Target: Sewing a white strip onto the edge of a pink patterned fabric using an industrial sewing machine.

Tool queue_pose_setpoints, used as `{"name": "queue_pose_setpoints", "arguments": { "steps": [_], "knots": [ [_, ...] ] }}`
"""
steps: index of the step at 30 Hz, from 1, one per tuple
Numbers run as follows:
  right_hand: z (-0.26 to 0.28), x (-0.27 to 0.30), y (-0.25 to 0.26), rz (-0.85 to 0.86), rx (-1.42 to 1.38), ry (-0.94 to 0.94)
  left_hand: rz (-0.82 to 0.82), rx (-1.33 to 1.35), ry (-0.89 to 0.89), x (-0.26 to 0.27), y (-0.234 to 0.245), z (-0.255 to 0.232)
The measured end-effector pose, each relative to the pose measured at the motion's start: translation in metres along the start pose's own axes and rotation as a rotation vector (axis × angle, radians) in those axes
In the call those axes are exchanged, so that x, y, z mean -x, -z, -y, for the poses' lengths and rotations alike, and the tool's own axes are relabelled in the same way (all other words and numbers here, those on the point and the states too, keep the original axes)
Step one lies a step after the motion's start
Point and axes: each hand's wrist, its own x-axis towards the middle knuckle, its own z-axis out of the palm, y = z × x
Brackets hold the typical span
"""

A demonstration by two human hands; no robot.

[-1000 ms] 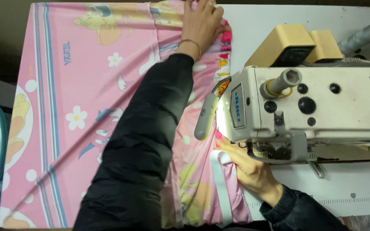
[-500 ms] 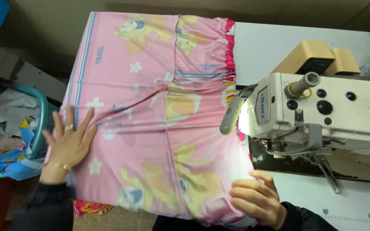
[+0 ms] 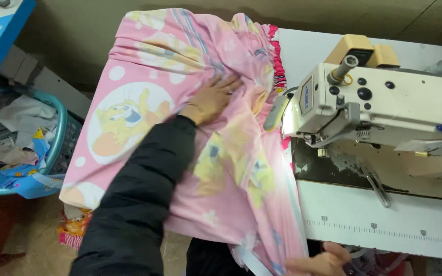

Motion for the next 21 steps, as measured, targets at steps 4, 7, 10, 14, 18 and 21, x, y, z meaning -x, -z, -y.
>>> {"name": "queue_pose_setpoints", "arguments": {
  "steps": [4,7,10,14,18,21],
  "knots": [
    [0.005,0.016,0.005,-0.052,0.042,0.086,0.051,-0.435,0.301,0.131,0.079,0.023],
    [0.017,0.033,0.002,-0.139,0.112,0.17,0.296,-0.082,0.823,0.229,0.103,0.04],
    [0.029,0.038,-0.011,-0.252,0.18,0.261,0.044,-0.407,0.867,0.281,0.085,0.049],
    [0.027,0.058,-0.033,-0.124,0.052,0.142,-0.239,-0.905,0.696,0.215,0.086,-0.041],
    [0.02,0.072,-0.034,-0.188,0.005,0.145,-0.454,0.428,0.632,0.108,0.1,-0.259],
    [0.027,0.076,-0.045,-0.214,-0.104,0.15,0.112,1.04,0.602,0.074,0.111,-0.373]
  ]
}}
